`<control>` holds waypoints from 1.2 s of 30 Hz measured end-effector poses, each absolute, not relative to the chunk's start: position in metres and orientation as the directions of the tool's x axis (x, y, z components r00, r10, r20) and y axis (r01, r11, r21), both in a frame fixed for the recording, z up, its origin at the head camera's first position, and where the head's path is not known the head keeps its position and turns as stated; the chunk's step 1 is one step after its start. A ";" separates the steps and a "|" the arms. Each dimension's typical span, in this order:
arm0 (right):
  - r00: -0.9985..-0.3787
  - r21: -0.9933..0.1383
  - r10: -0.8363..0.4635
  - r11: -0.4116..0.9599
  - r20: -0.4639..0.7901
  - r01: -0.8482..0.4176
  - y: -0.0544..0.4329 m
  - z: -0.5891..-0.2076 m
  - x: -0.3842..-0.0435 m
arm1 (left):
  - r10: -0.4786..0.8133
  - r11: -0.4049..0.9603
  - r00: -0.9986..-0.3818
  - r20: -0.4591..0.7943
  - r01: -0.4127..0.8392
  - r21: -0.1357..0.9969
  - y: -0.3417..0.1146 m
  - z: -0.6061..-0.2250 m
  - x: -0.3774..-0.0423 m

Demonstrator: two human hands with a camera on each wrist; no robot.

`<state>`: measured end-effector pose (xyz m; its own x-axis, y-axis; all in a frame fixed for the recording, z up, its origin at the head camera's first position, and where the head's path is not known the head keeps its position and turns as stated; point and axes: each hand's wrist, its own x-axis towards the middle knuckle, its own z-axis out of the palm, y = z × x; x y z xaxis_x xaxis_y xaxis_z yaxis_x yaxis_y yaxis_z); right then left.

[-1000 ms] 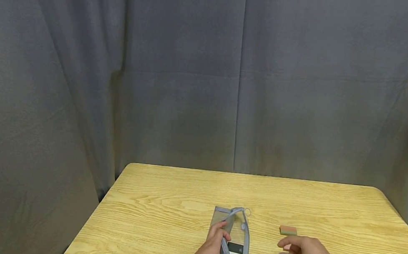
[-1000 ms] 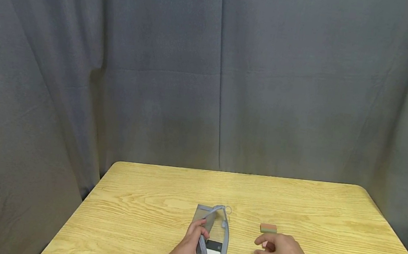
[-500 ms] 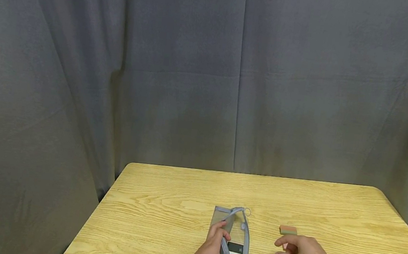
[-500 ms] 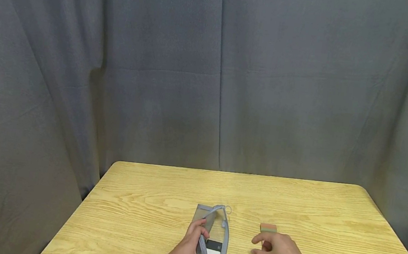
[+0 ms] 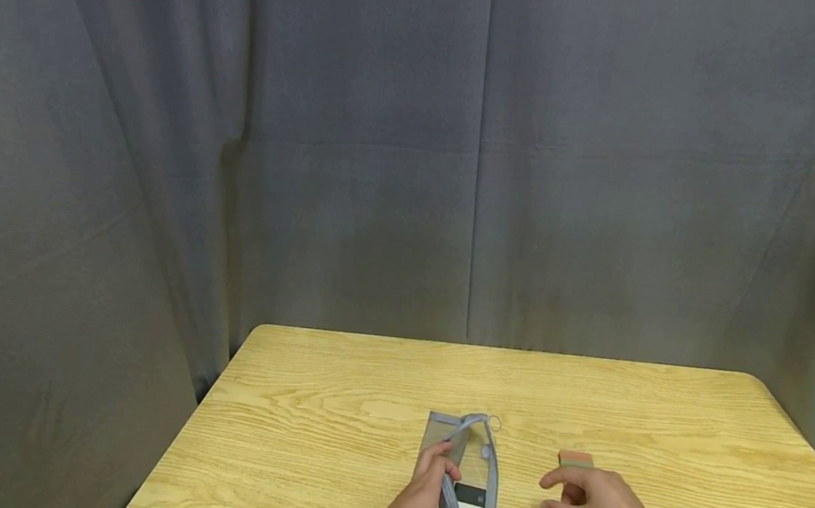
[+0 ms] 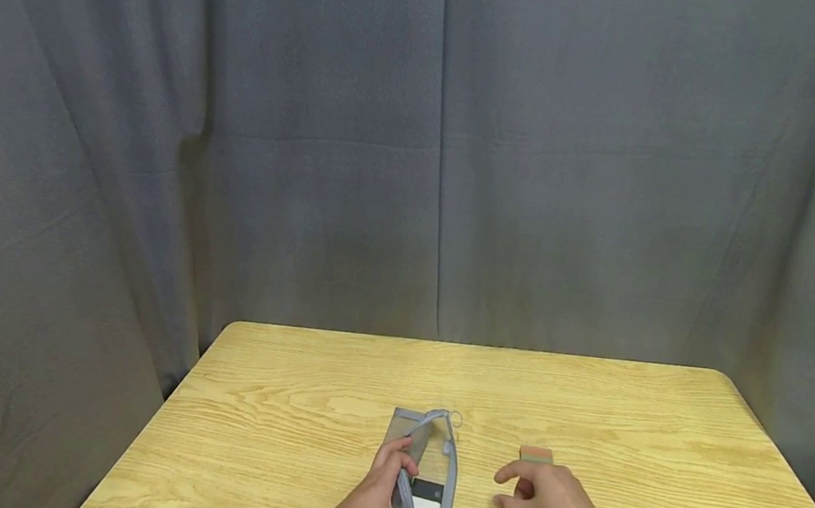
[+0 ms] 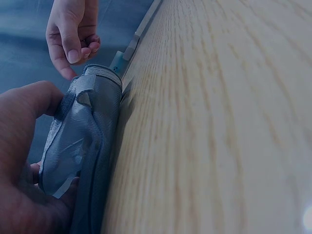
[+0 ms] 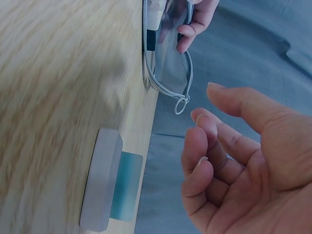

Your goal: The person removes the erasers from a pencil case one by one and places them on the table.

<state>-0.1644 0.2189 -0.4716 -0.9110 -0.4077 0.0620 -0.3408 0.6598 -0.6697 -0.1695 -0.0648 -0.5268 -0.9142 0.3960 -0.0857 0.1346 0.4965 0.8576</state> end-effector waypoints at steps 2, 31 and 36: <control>-0.909 -0.668 -0.410 0.656 0.075 -0.351 0.218 -0.472 -0.165 | 0.393 0.499 -0.915 -0.088 0.132 0.856 -0.064 -0.527 -0.170; -0.903 -0.710 -0.415 0.602 0.110 -0.364 0.192 -0.483 -0.170 | 0.386 0.528 -0.918 -0.093 0.137 0.838 -0.064 -0.528 -0.170; -0.898 -0.693 -0.423 0.611 0.124 -0.384 0.187 -0.484 -0.171 | 0.384 0.524 -0.918 -0.096 0.131 0.841 -0.064 -0.528 -0.170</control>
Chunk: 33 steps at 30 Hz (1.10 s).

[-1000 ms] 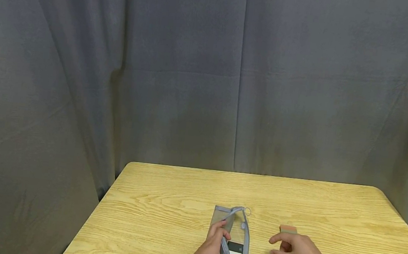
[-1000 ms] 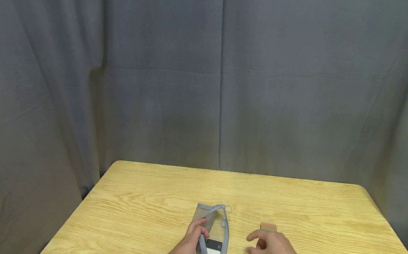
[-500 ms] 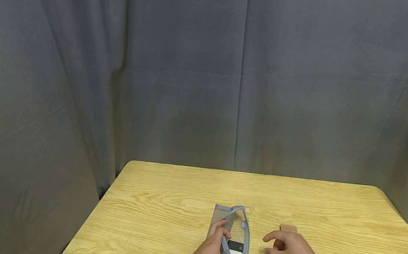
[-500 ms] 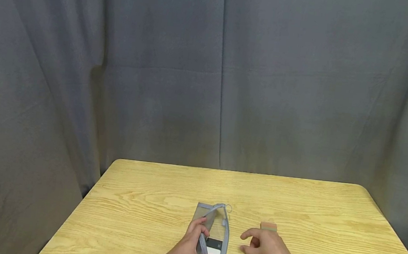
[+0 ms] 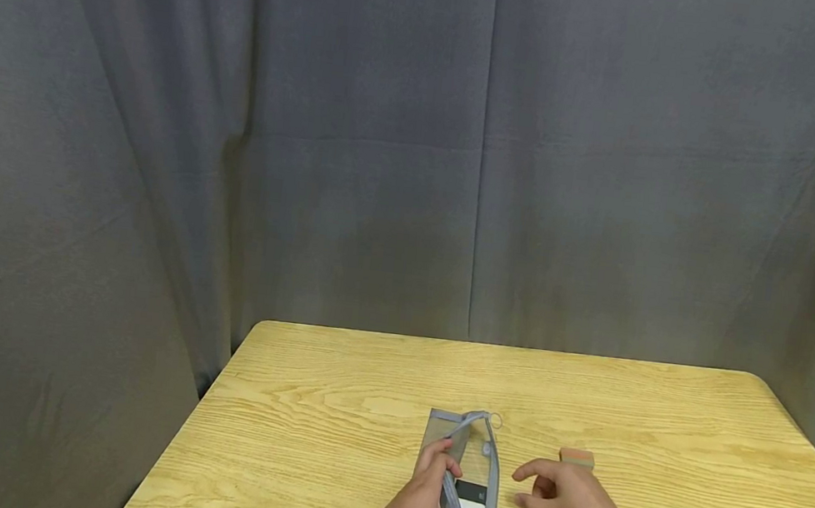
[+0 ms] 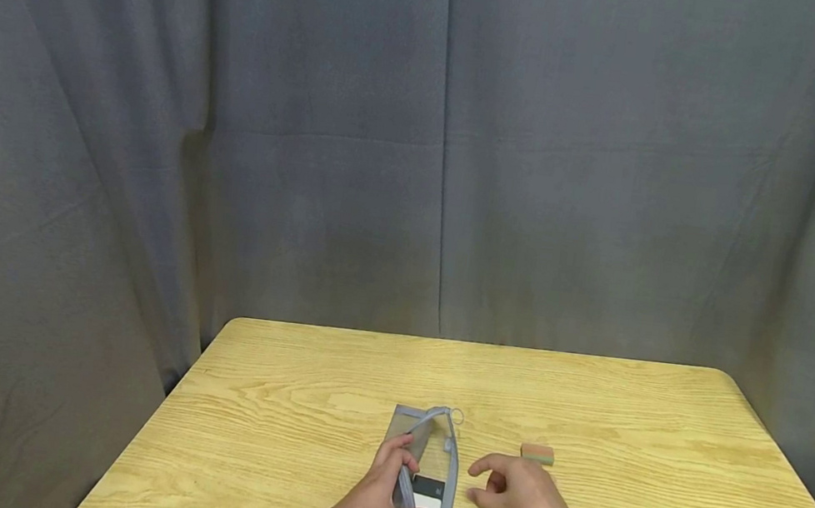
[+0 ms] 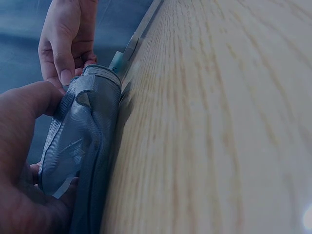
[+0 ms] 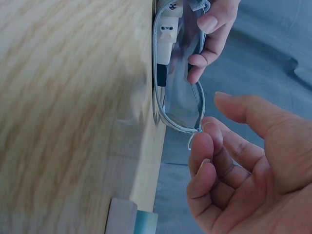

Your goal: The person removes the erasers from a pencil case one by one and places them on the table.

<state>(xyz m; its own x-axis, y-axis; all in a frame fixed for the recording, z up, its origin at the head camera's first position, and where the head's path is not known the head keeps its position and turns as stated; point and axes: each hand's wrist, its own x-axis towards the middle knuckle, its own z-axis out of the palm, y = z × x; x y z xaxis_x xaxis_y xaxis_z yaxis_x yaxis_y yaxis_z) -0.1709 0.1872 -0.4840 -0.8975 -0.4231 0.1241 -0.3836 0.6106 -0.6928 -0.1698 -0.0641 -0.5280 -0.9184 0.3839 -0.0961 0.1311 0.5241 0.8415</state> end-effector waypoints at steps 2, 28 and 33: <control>-0.896 -0.687 -0.425 0.614 0.129 -0.390 0.186 -0.485 -0.171 | 0.385 0.522 -0.918 -0.099 0.128 0.843 -0.064 -0.528 -0.170; -0.897 -0.708 -0.434 0.608 0.081 -0.359 0.169 -0.491 -0.176 | 0.394 0.516 -0.913 -0.102 0.128 0.847 -0.065 -0.529 -0.171; -0.897 -0.720 -0.439 0.604 0.058 -0.342 0.166 -0.492 -0.177 | 0.397 0.517 -0.912 -0.106 0.127 0.846 -0.065 -0.528 -0.170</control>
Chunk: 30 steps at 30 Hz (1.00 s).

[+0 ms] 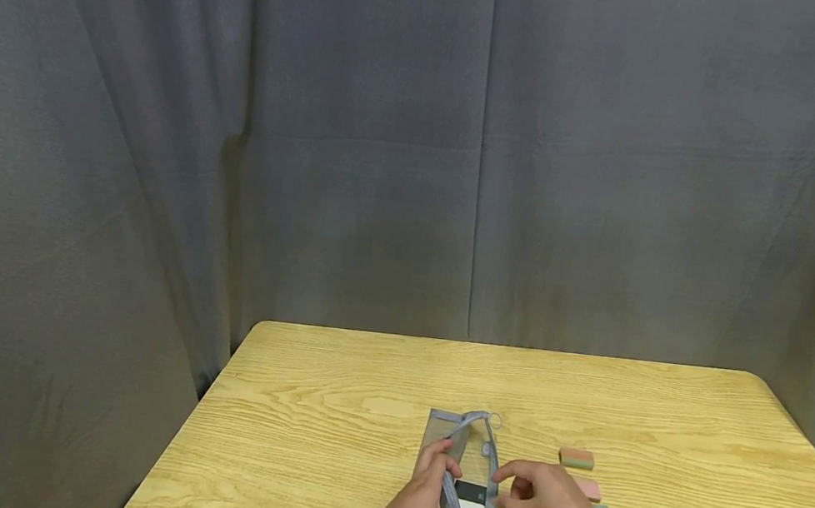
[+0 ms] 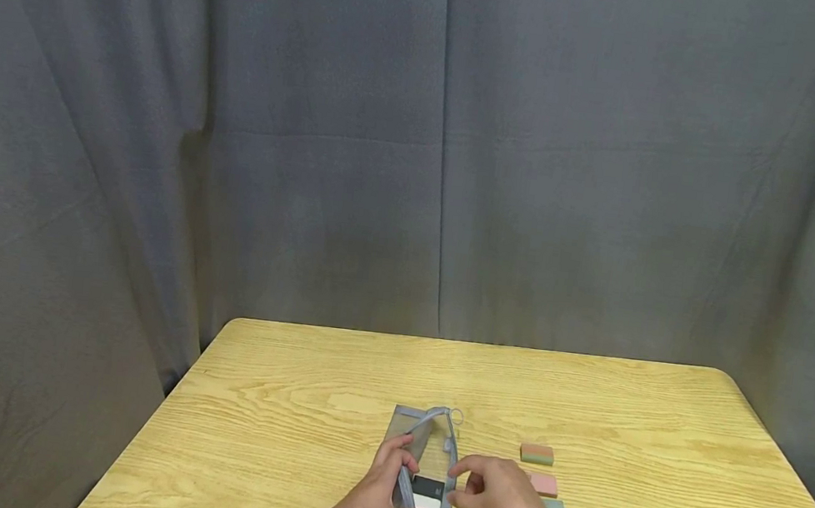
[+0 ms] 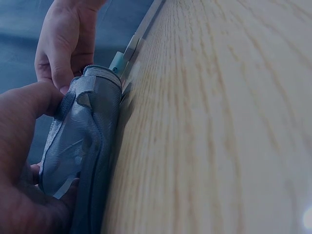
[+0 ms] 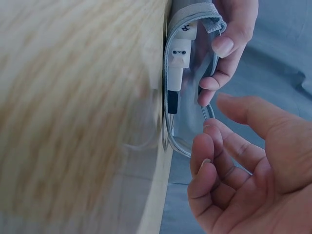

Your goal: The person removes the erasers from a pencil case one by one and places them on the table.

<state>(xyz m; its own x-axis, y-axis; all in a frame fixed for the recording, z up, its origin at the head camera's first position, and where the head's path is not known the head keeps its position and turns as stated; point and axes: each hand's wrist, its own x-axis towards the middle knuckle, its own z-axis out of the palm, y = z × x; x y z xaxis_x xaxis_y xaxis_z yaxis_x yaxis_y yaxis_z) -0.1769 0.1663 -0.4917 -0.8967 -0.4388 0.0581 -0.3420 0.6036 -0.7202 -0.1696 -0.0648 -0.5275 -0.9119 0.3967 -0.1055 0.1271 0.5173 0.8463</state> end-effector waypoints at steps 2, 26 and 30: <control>-0.893 -0.728 -0.447 0.594 0.056 -0.342 0.166 -0.492 -0.177 | 0.399 0.516 -0.911 -0.104 0.129 0.847 -0.065 -0.527 -0.169; -0.881 -0.731 -0.472 0.595 0.018 -0.333 0.158 -0.498 -0.177 | 0.399 0.508 -0.910 -0.115 0.115 0.853 -0.066 -0.528 -0.170; -0.880 -0.723 -0.475 0.604 0.009 -0.334 0.156 -0.498 -0.178 | 0.397 0.516 -0.911 -0.109 0.124 0.848 -0.066 -0.528 -0.170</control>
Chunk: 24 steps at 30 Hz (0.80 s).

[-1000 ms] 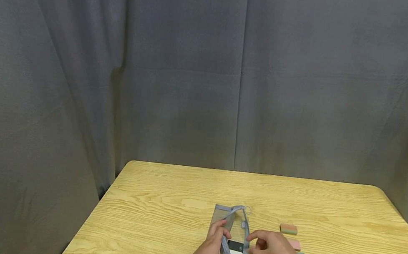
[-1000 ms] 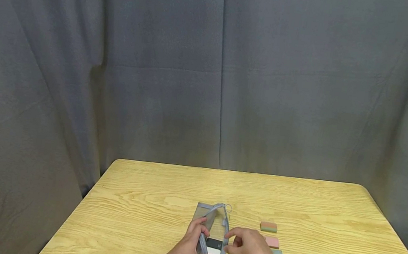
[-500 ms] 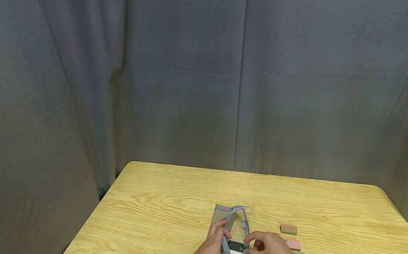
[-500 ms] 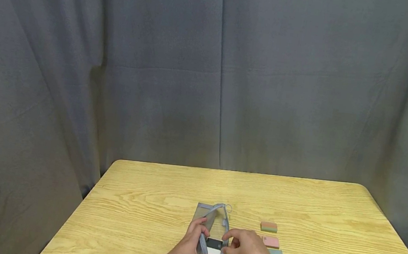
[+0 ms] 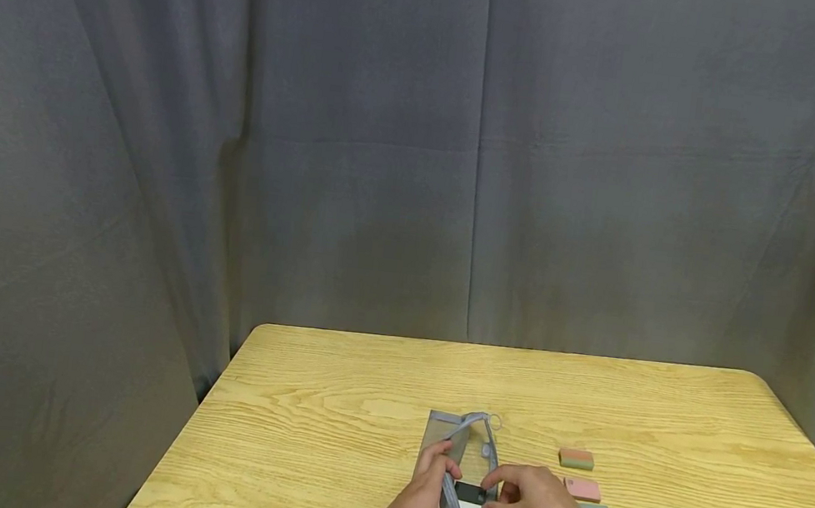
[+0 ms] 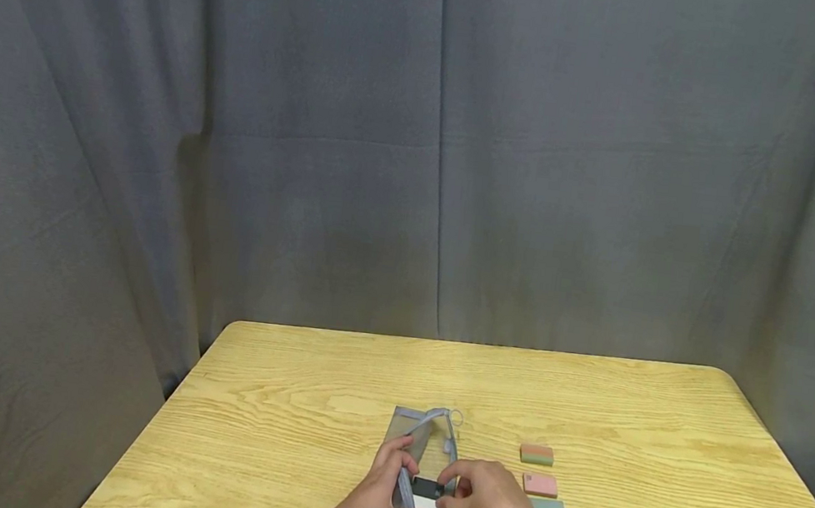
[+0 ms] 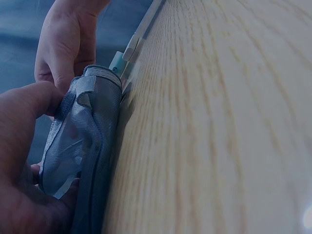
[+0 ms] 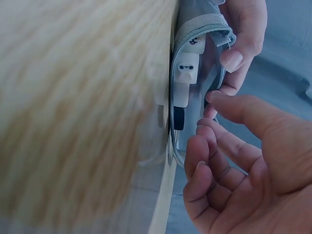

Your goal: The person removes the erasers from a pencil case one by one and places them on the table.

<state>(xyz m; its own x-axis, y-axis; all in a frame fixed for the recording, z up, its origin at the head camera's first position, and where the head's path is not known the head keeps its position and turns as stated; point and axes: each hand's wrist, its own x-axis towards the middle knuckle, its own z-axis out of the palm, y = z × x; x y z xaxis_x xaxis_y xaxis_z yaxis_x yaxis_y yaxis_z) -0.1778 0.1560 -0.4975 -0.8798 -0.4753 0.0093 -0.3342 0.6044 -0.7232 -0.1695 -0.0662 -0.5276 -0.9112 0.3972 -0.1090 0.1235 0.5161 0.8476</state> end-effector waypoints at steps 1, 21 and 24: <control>-0.879 -0.722 -0.477 0.605 0.008 -0.335 0.156 -0.497 -0.178 | 0.396 0.518 -0.912 -0.108 0.125 0.846 -0.066 -0.528 -0.169; -0.883 -0.672 -0.469 0.657 -0.007 -0.344 0.150 -0.498 -0.185 | 0.400 0.518 -0.911 -0.098 0.137 0.845 -0.066 -0.528 -0.170; -0.883 -0.662 -0.468 0.666 -0.012 -0.344 0.149 -0.498 -0.185 | 0.399 0.522 -0.912 -0.098 0.138 0.842 -0.066 -0.527 -0.170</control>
<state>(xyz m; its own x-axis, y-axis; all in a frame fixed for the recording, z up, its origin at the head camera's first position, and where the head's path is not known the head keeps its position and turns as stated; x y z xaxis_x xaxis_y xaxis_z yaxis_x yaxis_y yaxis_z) -0.1850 0.1491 -0.4983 -0.8835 -0.4683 -0.0122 -0.3437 0.6657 -0.6624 -0.1704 -0.0656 -0.5271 -0.9117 0.3991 -0.0978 0.1383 0.5222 0.8416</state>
